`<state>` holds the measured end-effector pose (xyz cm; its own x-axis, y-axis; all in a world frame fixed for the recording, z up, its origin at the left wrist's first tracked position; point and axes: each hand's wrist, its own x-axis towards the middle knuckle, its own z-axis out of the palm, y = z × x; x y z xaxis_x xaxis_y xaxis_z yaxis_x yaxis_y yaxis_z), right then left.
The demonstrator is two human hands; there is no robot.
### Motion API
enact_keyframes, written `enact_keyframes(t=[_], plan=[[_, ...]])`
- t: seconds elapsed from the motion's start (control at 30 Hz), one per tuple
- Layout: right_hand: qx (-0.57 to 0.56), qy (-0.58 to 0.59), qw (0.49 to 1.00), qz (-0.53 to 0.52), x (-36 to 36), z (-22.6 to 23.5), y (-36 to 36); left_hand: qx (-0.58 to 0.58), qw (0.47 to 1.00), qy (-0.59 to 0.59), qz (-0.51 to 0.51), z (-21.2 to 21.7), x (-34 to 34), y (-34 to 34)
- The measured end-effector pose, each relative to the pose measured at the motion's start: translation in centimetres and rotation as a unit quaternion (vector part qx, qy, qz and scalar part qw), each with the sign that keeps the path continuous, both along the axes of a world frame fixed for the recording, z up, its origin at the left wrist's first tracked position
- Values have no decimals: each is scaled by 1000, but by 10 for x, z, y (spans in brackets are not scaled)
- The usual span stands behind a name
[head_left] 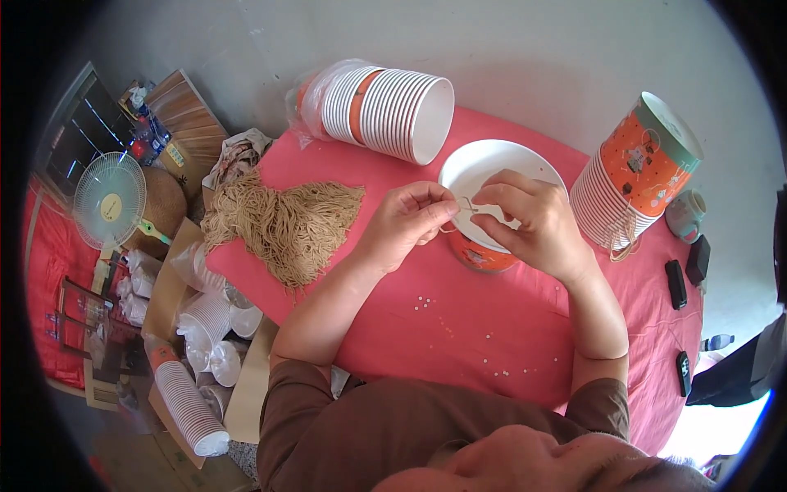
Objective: Attaching decorative string handles to paper buckets in a workshop environment.
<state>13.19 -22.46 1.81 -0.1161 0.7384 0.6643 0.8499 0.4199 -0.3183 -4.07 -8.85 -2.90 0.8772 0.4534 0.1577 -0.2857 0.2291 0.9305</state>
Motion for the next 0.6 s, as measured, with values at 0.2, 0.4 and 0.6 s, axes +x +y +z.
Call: enact_keyframes(t=[0.2,0.4,0.6], plan=[[53,-20,998,13,3,0,3,41,999,10,6,6,0,-2],[6,46,998,-30,10,11,-8,154,986,-5,63,2,-1,-2],[39,-13,999,3,6,5,-1,92,996,-6,13,4,-6,3]])
